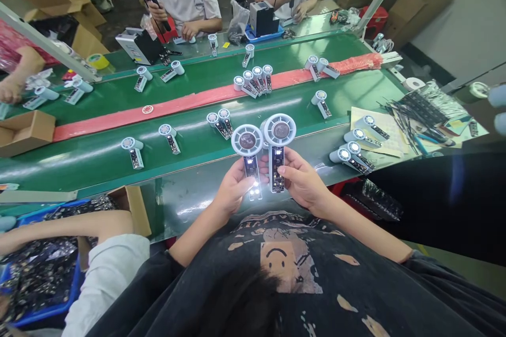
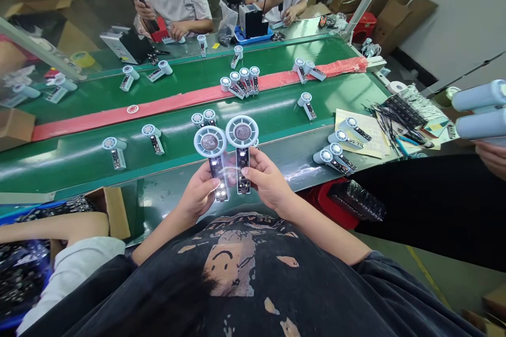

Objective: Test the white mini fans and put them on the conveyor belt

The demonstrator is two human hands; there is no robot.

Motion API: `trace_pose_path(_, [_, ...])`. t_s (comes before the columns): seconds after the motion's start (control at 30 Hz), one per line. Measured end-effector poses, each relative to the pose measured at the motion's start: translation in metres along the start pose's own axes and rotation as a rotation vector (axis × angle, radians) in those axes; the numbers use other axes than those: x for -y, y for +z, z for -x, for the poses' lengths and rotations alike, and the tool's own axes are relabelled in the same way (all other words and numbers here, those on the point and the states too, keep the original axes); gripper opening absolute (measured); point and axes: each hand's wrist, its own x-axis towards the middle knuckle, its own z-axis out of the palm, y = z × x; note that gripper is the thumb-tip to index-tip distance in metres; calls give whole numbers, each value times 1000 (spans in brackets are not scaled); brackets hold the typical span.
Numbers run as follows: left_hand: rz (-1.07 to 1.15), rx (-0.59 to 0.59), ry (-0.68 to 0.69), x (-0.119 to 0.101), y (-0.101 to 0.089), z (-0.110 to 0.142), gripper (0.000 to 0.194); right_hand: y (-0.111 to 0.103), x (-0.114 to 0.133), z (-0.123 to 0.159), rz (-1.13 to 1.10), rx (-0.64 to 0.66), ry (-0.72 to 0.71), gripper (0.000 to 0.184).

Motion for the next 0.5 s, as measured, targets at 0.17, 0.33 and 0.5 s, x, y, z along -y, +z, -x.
trace_pose_path(0.17, [-9,-3,12,4,1,3,43,2,-1,3,15,-22,-27,47])
trace_pose_path(0.33, [13,15,39,5,3,8,46,2,0,8,25,-16,-19,51])
trace_pose_path(0.5, [38,28,52,7,10,10,53,-4,1,13,-19,-13,1,54])
